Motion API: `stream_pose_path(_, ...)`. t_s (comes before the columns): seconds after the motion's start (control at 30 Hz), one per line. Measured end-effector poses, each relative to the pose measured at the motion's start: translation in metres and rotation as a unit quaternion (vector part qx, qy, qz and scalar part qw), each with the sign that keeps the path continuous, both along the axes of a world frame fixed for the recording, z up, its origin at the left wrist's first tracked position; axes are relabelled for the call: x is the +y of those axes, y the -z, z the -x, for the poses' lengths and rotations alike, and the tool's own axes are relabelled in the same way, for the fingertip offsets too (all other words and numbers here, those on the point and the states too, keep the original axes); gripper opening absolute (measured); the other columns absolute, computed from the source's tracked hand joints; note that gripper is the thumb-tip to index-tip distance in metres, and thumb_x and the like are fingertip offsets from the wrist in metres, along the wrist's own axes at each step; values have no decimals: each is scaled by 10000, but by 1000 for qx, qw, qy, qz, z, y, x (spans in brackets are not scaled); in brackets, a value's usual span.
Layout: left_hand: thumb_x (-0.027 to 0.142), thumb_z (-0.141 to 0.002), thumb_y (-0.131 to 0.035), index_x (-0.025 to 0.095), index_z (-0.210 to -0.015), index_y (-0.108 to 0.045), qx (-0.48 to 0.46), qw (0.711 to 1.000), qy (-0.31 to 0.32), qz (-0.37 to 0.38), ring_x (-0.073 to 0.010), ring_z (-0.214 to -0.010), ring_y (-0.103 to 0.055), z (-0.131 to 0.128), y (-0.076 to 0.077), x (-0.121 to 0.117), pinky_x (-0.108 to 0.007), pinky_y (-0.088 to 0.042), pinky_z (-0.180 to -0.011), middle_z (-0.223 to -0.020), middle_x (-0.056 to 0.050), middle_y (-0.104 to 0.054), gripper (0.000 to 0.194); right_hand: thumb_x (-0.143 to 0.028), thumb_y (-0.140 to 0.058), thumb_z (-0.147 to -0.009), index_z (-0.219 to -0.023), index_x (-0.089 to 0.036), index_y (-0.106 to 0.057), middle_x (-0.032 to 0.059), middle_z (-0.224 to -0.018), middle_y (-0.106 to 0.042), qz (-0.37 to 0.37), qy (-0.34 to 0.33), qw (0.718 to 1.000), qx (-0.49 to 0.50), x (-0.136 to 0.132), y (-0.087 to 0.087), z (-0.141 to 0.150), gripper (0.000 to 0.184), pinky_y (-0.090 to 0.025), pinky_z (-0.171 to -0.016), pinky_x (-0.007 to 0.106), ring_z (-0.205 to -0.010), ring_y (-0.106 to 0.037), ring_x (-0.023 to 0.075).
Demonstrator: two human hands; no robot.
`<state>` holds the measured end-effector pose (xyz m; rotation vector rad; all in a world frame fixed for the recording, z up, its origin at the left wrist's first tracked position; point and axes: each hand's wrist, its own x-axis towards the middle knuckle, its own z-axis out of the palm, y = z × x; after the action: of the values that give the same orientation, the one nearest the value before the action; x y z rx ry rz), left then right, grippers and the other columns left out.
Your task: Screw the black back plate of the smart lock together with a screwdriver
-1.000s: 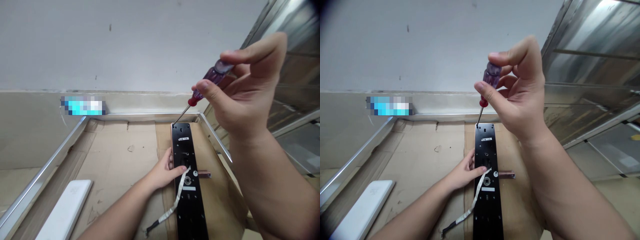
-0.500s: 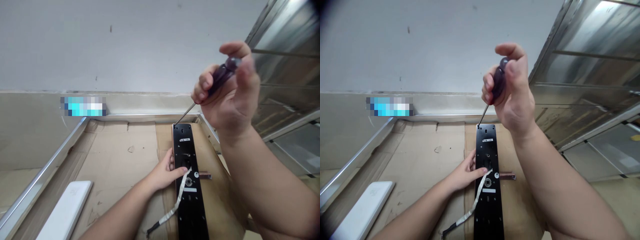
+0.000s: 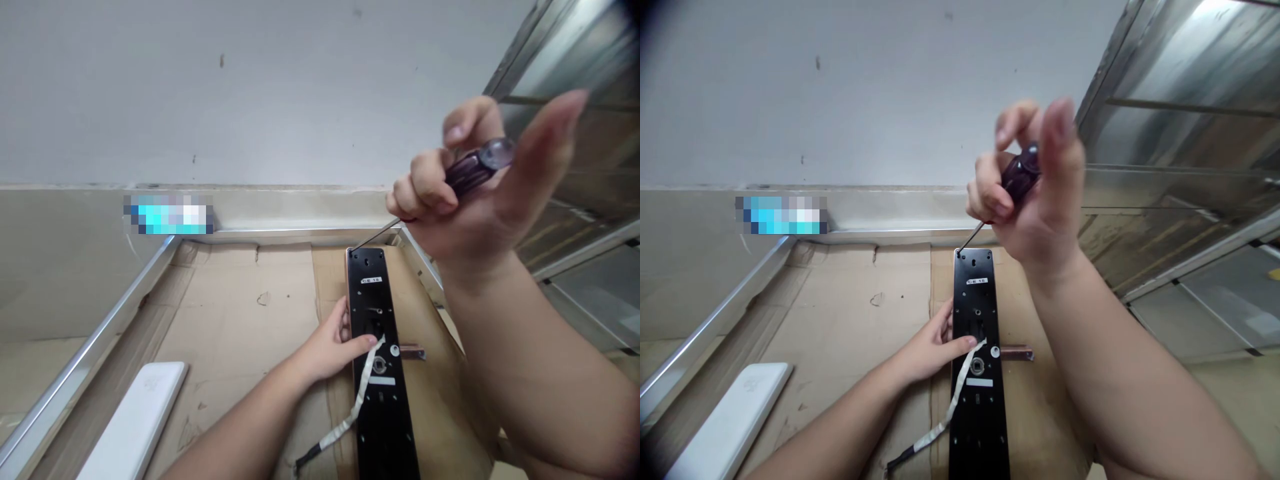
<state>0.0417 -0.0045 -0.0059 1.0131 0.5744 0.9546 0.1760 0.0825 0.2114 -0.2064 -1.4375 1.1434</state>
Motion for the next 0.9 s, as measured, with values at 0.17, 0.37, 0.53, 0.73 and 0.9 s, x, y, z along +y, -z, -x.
stream_pose_path(0.17, 309, -824, -807, 214, -1474, -352, 2, 1000, 1, 4, -297, -1225, -608, 0, -2, 0, -463, -469, -1061, -1344, -160, -604, 799, -678, -617, -854, -728, -246, -610, -2, -726, -543, -26, 61, 997, 33, 11, 4, 5, 451, -481, -559, 313, -632, -595, 157)
stream_pose_path(0.37, 315, -833, -801, 222, -1492, -308, 3, 1000, 5, 8, -285, -1201, -624, 0, 0, -1, -450, -489, -1034, -1345, -157, -606, 828, -732, -463, -907, -768, -264, -587, -67, -466, -292, 9, 35, 999, -17, 0, 1, 1, 504, -425, -498, 298, -407, -326, 115)
stream_pose_path(0.53, 314, -841, -794, 237, -1508, -297, 4, 1000, 5, 4, -286, -1235, -604, 0, 3, -1, -460, -469, -1062, -1379, -159, -587, 835, -660, -530, -917, -809, -285, -469, -58, -641, -456, 6, 109, 990, 87, -2, 7, 16, 395, -306, -430, 261, -424, -375, 107)
stream_pose_path(0.73, 316, -834, -799, 228, -1516, -297, 5, 1000, 6, -3, -301, -1246, -595, 0, 2, 0, -492, -454, -1077, -1387, -170, -580, 851, -604, -453, -978, -705, -234, -519, -38, -518, -359, 16, 31, 999, -39, -6, -5, 2, 465, -389, -491, 285, -466, -402, 123)
stream_pose_path(0.9, 321, -831, -799, 242, -1508, -312, 4, 1000, 4, -3, -313, -1280, -574, 0, -1, -1, -505, -433, -1099, -1402, -164, -571, 837, -534, -596, -928, -863, -306, -510, -49, -789, -522, -26, 74, 995, 61, -8, 10, 5, 252, -291, -396, 261, -441, -378, 90)
